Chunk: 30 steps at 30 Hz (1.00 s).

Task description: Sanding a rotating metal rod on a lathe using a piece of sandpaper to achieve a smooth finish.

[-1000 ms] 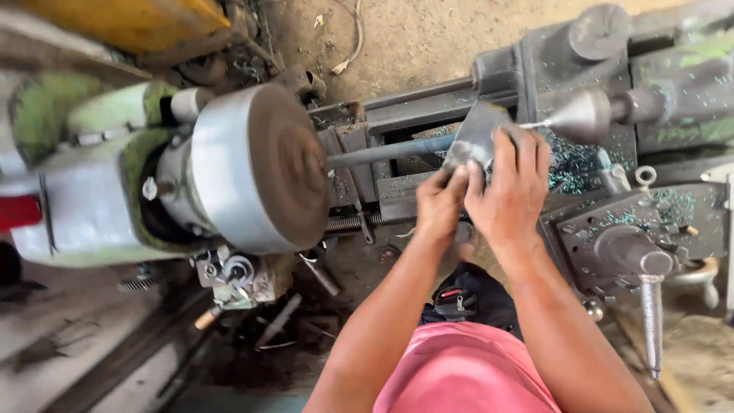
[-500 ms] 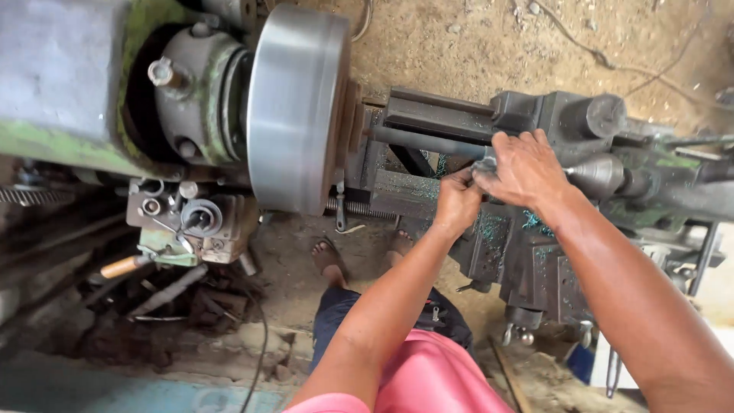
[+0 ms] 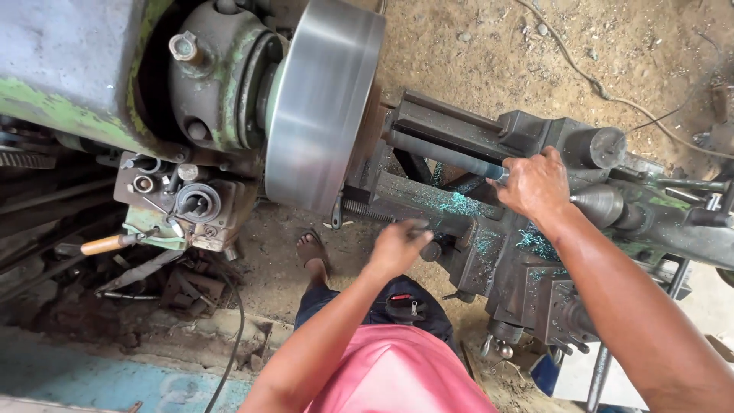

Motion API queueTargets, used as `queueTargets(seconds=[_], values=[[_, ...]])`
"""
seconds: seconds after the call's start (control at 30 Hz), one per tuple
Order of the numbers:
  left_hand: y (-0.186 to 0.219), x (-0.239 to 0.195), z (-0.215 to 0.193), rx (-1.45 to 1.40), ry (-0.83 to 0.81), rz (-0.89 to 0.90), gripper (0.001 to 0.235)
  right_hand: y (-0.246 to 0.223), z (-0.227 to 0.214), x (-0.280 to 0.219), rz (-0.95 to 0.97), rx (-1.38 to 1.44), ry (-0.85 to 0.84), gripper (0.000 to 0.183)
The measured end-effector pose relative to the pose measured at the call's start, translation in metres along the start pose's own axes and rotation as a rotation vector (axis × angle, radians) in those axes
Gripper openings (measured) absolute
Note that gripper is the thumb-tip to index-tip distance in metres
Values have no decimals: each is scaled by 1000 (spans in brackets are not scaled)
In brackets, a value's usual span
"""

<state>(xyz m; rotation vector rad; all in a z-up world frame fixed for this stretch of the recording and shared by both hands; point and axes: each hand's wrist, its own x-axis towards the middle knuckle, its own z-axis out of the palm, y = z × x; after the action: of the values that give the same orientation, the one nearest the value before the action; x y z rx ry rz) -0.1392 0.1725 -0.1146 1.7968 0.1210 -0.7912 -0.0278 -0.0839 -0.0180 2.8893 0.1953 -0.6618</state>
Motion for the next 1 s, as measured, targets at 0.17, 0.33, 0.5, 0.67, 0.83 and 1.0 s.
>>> queueTargets(seconds=[0.17,0.33,0.5,0.67,0.83,1.0], values=[[-20,-68,-74,-53,14,-83,45,-5,20,16,20,-26,26,26],[-45,-119,-114,-85,108,-211,39,-38,-13,13,11,-24,41,20],[-41,-154,-130,-211,221,-320,47,-59,-23,27,3,-40,-71,28],[-55,-164,-136,-297,258,-354,42,-79,-25,33,-22,-11,-17,17],[-31,-179,-151,-278,269,-339,49,-106,-41,41,11,-17,-8,23],[-12,-186,-156,-201,295,-441,50,-129,-60,40,1,109,-34,26]])
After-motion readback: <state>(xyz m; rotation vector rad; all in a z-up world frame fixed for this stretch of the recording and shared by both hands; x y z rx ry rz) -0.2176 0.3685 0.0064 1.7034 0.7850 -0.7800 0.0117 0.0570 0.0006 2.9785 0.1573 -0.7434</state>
